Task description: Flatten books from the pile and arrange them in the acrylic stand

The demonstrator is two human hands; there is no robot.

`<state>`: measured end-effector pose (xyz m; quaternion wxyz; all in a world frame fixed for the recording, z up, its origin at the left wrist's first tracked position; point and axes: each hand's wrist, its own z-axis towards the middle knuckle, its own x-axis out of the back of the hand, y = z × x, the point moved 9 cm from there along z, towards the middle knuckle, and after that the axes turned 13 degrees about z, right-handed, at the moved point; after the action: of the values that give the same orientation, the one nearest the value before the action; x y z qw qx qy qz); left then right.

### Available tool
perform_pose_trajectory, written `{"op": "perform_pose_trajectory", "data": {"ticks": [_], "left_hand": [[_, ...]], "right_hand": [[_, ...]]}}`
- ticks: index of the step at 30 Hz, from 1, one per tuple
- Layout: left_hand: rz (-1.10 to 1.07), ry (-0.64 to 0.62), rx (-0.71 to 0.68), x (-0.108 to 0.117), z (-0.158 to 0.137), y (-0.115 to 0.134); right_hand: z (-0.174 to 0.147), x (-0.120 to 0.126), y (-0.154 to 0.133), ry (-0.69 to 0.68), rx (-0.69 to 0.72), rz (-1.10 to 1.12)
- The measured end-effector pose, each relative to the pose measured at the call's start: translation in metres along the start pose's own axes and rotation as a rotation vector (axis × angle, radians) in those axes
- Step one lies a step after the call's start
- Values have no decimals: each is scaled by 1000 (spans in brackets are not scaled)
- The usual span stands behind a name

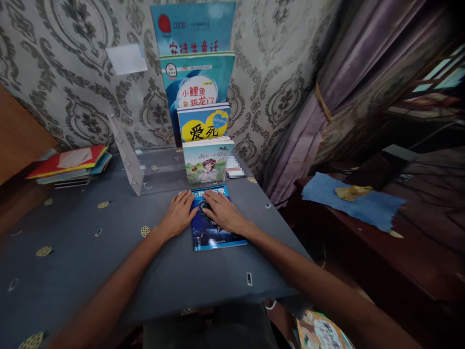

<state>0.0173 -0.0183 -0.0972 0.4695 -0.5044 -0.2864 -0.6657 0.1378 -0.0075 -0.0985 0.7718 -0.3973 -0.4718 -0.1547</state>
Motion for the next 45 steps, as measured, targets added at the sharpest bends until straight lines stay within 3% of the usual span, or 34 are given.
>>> {"op": "perform_pose_trajectory", "data": {"ticks": [6, 20, 26, 38, 45], "left_hand": [[23, -18, 8, 0, 1, 0], [35, -52, 39, 0, -1, 3], [36, -78, 41, -1, -1, 3], [40, -51, 40, -3, -3, 2], [51, -44, 35, -4, -3, 1]], "right_hand": [[-2, 15, 41, 60, -153, -32], [-3, 19, 58, 107, -101, 44], [-33, 21, 47, 79, -161, -33], [-98, 19, 11, 42, -103, -121], [-109, 21, -6, 22, -113, -156]]}}
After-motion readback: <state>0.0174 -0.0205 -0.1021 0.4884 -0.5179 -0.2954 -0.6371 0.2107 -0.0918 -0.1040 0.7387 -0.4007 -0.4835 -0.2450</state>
